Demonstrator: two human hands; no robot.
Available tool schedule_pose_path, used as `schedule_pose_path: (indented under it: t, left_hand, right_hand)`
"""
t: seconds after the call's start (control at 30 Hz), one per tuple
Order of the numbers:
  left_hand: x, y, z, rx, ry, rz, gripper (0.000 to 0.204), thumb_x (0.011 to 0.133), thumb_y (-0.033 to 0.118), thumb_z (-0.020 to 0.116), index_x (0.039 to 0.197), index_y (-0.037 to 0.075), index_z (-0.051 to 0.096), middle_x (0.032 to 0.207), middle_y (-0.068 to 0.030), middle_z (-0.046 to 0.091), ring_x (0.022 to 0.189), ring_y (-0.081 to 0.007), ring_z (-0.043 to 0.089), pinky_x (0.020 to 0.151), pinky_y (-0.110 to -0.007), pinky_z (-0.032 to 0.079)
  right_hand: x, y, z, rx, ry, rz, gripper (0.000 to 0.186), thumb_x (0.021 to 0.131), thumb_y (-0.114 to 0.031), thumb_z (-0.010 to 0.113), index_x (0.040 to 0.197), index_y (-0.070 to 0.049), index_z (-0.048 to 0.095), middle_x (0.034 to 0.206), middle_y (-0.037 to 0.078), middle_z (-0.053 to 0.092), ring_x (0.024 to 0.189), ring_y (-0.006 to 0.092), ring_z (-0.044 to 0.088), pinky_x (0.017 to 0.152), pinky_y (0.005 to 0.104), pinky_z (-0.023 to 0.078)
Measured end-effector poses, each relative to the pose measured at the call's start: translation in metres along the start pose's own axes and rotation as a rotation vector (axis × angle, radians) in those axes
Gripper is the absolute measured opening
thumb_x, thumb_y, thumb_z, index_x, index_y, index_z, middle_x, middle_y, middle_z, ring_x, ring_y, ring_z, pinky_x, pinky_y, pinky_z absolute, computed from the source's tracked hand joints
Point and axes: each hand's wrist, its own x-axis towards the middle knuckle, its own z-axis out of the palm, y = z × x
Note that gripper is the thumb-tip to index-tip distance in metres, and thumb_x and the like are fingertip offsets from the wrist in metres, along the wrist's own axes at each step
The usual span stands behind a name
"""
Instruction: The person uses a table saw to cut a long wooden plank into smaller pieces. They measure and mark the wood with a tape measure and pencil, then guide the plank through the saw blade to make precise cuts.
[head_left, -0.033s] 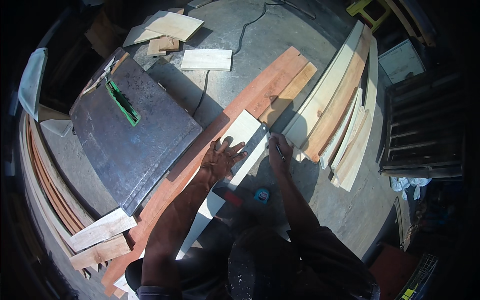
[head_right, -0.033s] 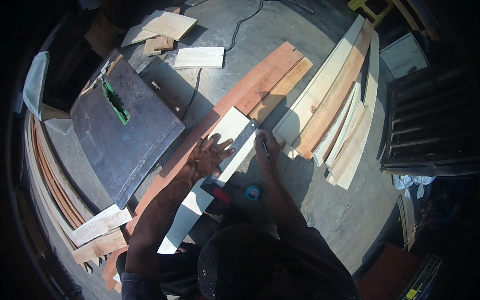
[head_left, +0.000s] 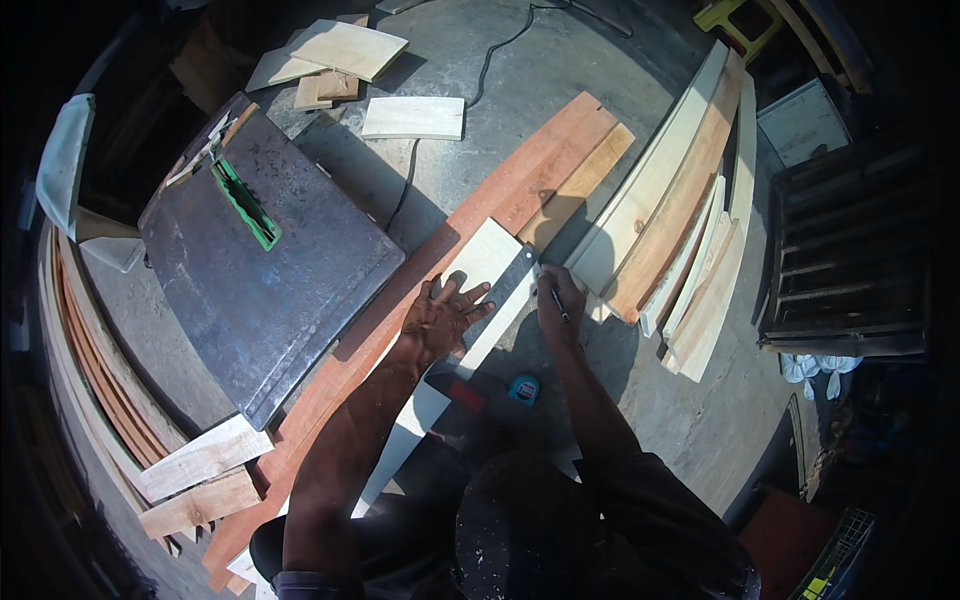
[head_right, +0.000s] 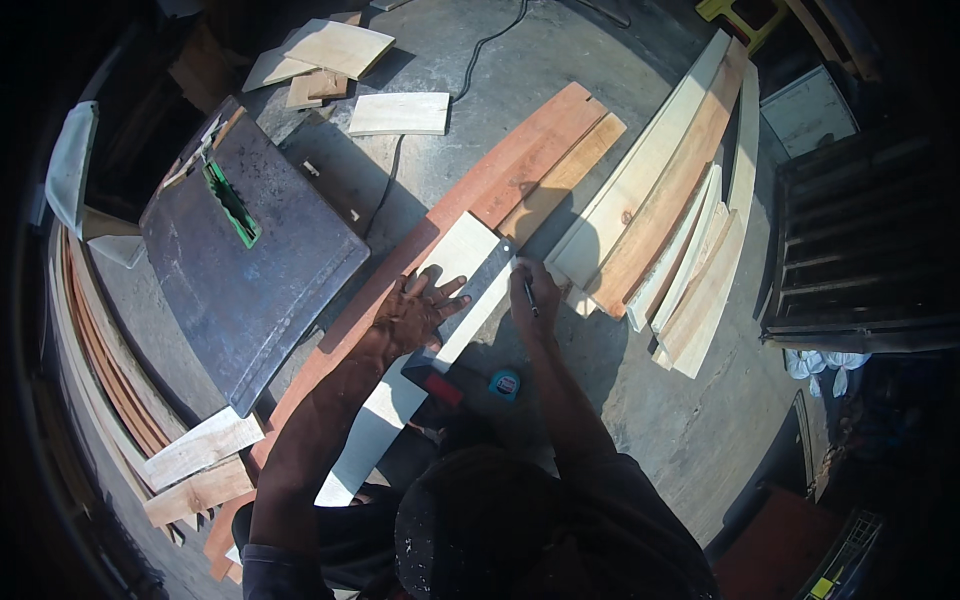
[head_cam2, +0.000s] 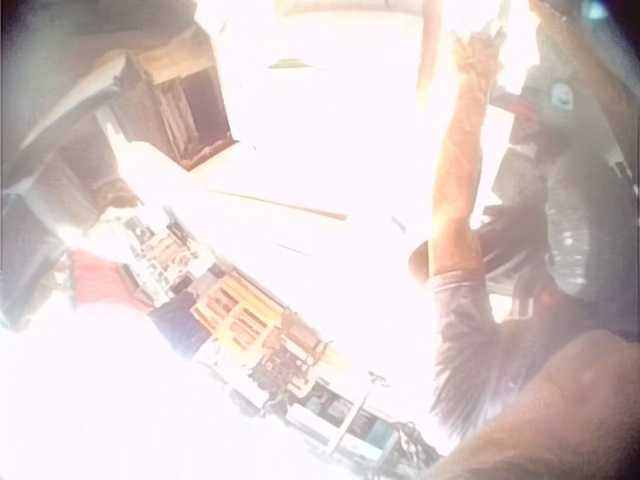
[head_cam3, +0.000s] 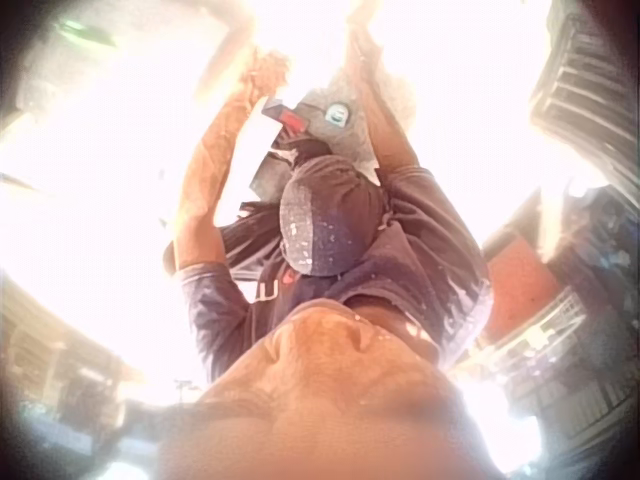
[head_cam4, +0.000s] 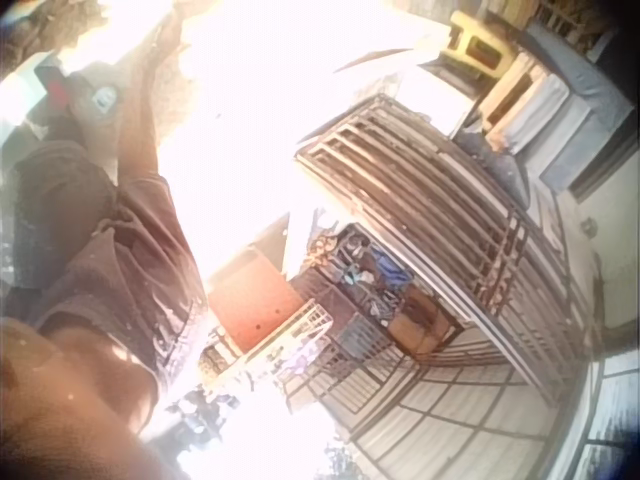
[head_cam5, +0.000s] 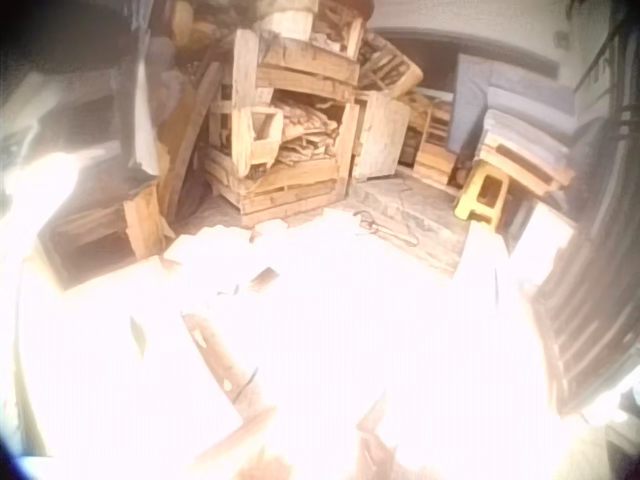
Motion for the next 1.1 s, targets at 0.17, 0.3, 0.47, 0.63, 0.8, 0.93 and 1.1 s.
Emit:
schedule_pose_path:
  t: [0.17,0.3,0.47,0.63,0.8,0.93,1.1]
  left_hand:
    - [0.000,-0.003,-0.033,-0.145,-0.159,0.019,0.100,0.075,0.047,0.085,0.162,0.042,0.036,0.176,0.0135,0.015,0.160,-0.0322,0.020,0.128,-0.060,0.015]
    - [0.003,-0.008,-0.046,-0.104,-0.165,0.017,0.100,0.075,0.050,0.084,0.162,0.043,0.035,0.175,0.0136,0.016,0.160,-0.0310,0.020,0.129,-0.060,0.014]
    - [0.003,-0.006,-0.051,-0.023,-0.216,0.033,0.102,0.075,0.062,0.078,0.163,0.045,0.029,0.175,0.0152,0.014,0.161,-0.0262,0.017,0.129,-0.061,0.015]
    - [0.003,-0.006,-0.051,-0.082,-0.195,0.018,0.101,0.076,0.057,0.081,0.163,0.044,0.031,0.176,0.0138,0.014,0.160,-0.0304,0.020,0.129,-0.060,0.015]
    - [0.003,-0.007,-0.044,-0.103,-0.171,0.018,0.101,0.077,0.057,0.080,0.164,0.044,0.030,0.176,0.0140,0.013,0.161,-0.0313,0.020,0.128,-0.061,0.015]
    - [0.004,-0.007,-0.043,-0.093,-0.180,0.025,0.101,0.077,0.056,0.080,0.164,0.044,0.030,0.176,0.0140,0.014,0.161,-0.0317,0.020,0.128,-0.062,0.016]
    - [-0.001,-0.009,-0.050,-0.156,-0.177,0.019,0.101,0.077,0.052,0.081,0.164,0.043,0.031,0.176,0.0115,0.015,0.160,-0.0324,0.020,0.128,-0.060,0.019]
  right_hand:
    - [-0.030,-0.011,-0.002,-0.009,-0.107,-0.080,0.013,0.095,-0.008,0.066,0.105,0.000,0.071,0.086,0.017,0.071,0.080,0.0285,0.071,0.072,0.0400,0.055]
    - [-0.099,-0.043,0.003,0.050,-0.290,-0.213,0.015,0.089,-0.001,0.069,0.104,-0.001,0.069,0.088,0.021,0.069,0.082,0.0375,0.069,0.073,0.0440,0.054]
    - [-0.136,-0.068,-0.002,0.171,-0.529,-0.249,0.011,0.091,-0.002,0.066,0.100,-0.001,0.071,0.088,0.022,0.071,0.083,0.0370,0.071,0.073,0.0436,0.056]
    - [-0.051,-0.033,-0.006,0.071,-0.501,-0.122,0.009,0.094,-0.007,0.068,0.098,-0.001,0.072,0.078,0.016,0.070,0.070,0.0245,0.071,0.063,0.0381,0.055]
    - [0.025,-0.015,-0.018,0.063,-0.258,0.124,0.007,0.095,-0.007,0.066,0.096,-0.001,0.070,0.075,0.016,0.068,0.067,0.0249,0.068,0.062,0.0380,0.053]
    - [-0.028,-0.039,-0.013,-0.012,-0.250,-0.283,0.006,0.093,-0.001,0.066,0.098,-0.001,0.064,0.084,0.016,0.067,0.076,0.0355,0.065,0.069,0.0444,0.052]
    - [-0.137,-0.057,-0.013,0.152,-0.647,-0.286,0.027,0.093,-0.012,0.074,0.116,-0.001,0.064,0.100,0.022,0.068,0.095,0.0401,0.067,0.080,0.0490,0.054]
